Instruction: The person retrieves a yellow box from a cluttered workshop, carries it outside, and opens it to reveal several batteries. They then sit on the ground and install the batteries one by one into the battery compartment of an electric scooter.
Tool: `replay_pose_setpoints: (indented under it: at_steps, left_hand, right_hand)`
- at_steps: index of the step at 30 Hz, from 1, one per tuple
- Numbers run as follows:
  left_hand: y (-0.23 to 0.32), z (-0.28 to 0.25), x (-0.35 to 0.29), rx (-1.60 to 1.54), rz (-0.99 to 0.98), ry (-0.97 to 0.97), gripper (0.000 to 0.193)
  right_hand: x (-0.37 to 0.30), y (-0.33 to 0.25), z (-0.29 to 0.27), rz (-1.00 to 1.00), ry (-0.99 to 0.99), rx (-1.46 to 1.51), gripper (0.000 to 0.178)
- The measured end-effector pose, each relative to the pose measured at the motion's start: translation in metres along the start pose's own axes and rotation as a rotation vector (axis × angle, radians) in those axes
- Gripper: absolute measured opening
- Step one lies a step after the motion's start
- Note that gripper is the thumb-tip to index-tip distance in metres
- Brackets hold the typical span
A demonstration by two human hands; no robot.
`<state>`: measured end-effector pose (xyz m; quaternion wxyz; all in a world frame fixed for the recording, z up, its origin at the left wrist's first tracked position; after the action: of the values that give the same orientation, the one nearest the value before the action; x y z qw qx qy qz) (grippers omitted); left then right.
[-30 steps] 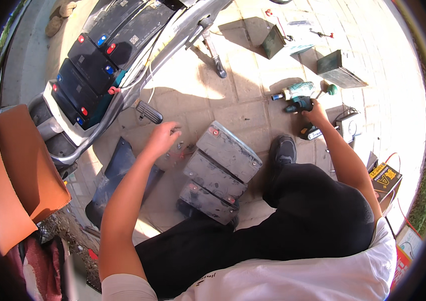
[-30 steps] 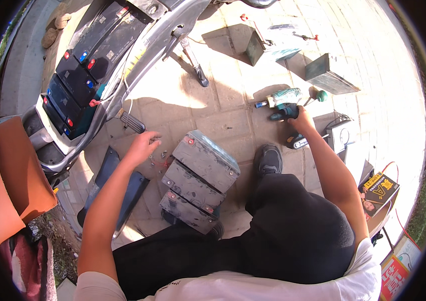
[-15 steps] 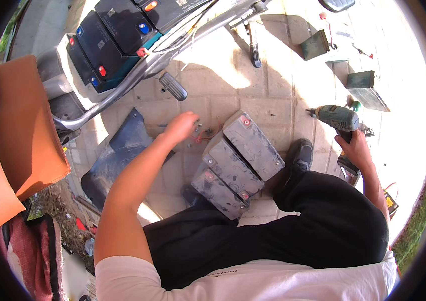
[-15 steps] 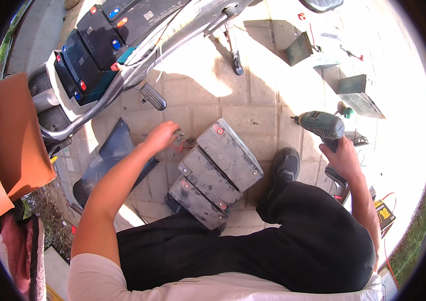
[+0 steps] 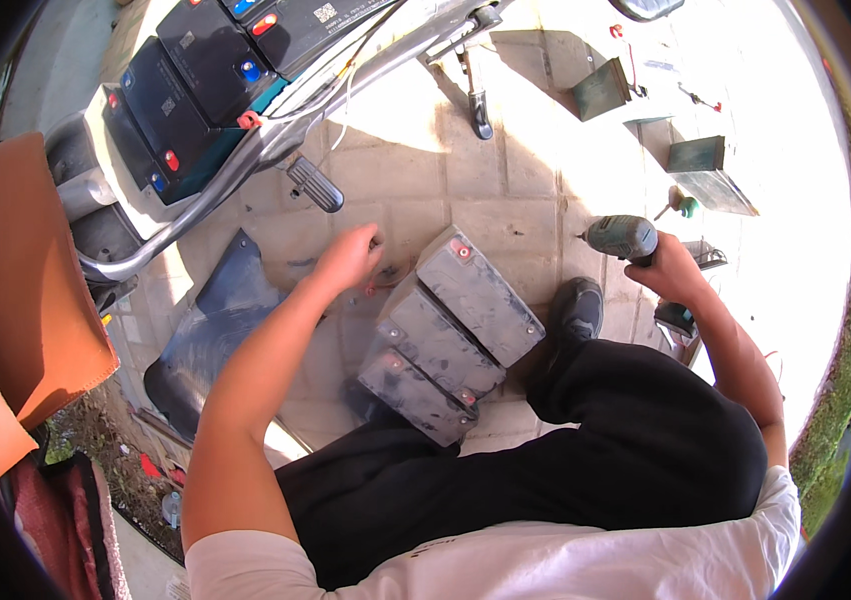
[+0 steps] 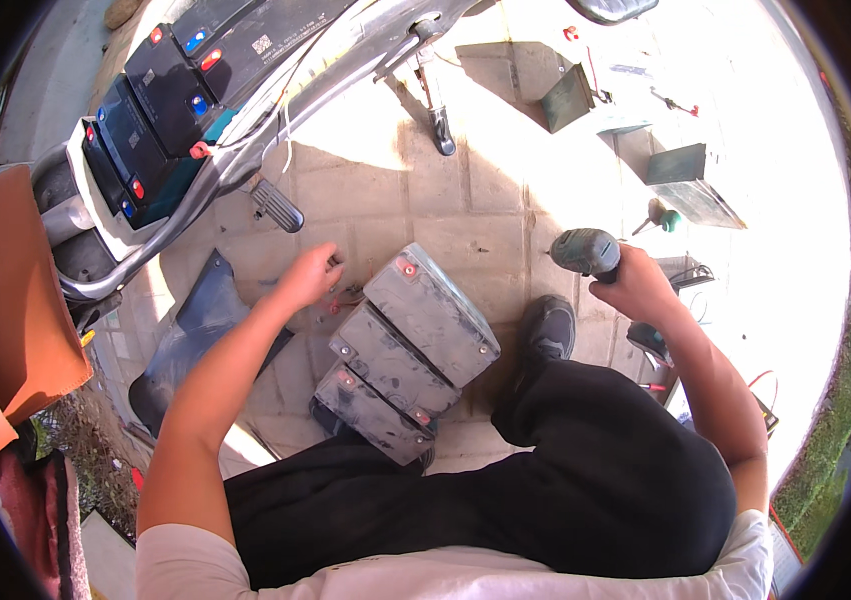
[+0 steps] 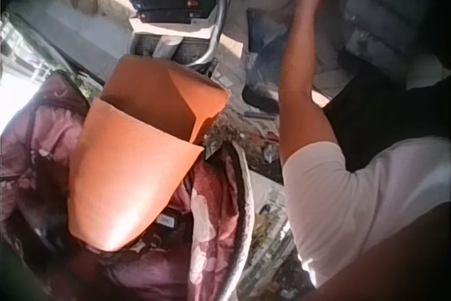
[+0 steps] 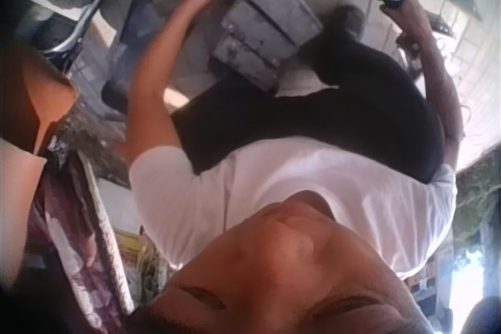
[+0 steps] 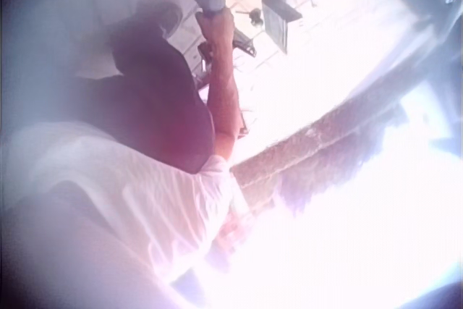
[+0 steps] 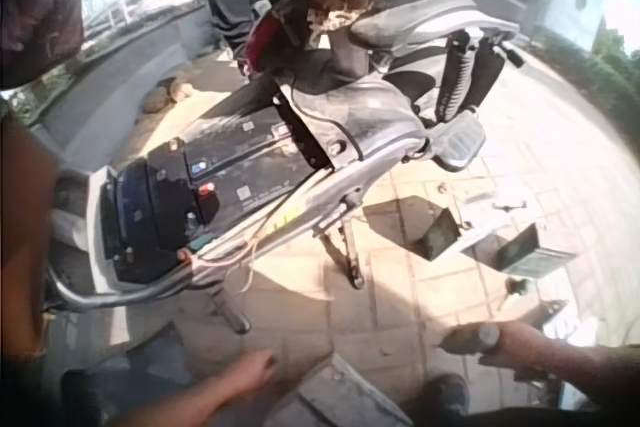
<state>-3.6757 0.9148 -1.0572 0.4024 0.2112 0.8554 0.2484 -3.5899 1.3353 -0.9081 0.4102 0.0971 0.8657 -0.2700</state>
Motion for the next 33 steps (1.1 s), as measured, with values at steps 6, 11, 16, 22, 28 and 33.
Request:
replay_pose_setpoints:
  at_steps: [6, 11, 16, 22, 28, 33]
  left_hand:
    - [0.049, -0.068, -0.034, -1.019, 0.053, -0.105, 0.024]
    - [0.128, -0.143, -0.083, -1.211, 0.301, -0.093, 0.028]
    - [0.158, -0.163, -0.112, -1.340, 0.498, -0.131, 0.029]
    - [0.143, -0.156, -0.129, -1.488, 0.703, -0.045, 0.031]
    - [0.139, -0.147, -0.138, -1.448, 0.698, -0.053, 0.030]
    - [0.141, -0.147, -0.134, -1.433, 0.669, -0.089, 0.028]
  right_hand:
    - [-0.030, -0.023, -0.013, -0.234, 0.052, 0.137, 0.042]
    - [-0.077, -0.103, -0.071, -0.474, 0.035, 0.297, 0.042]
    - [-0.085, -0.196, -0.089, -0.522, -0.133, 0.415, 0.042]
    - [-0.088, -0.241, -0.056, -0.667, -0.238, 0.330, 0.036]
    - [-0.085, -0.252, -0.045, -0.682, -0.256, 0.263, 0.033]
    - [-0.088, -0.256, -0.046, -0.791, -0.173, 0.141, 0.028]
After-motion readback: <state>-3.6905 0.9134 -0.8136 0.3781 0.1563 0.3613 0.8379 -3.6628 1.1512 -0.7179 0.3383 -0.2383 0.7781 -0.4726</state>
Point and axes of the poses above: each hand's wrist, its own x-axis towards the middle knuckle, its own z-axis out of the palm, y = z × x, the point moved 10 cm from there along x, towards the middle knuckle, and after that the axes turned 13 degrees about -y, right-handed, at the moved point
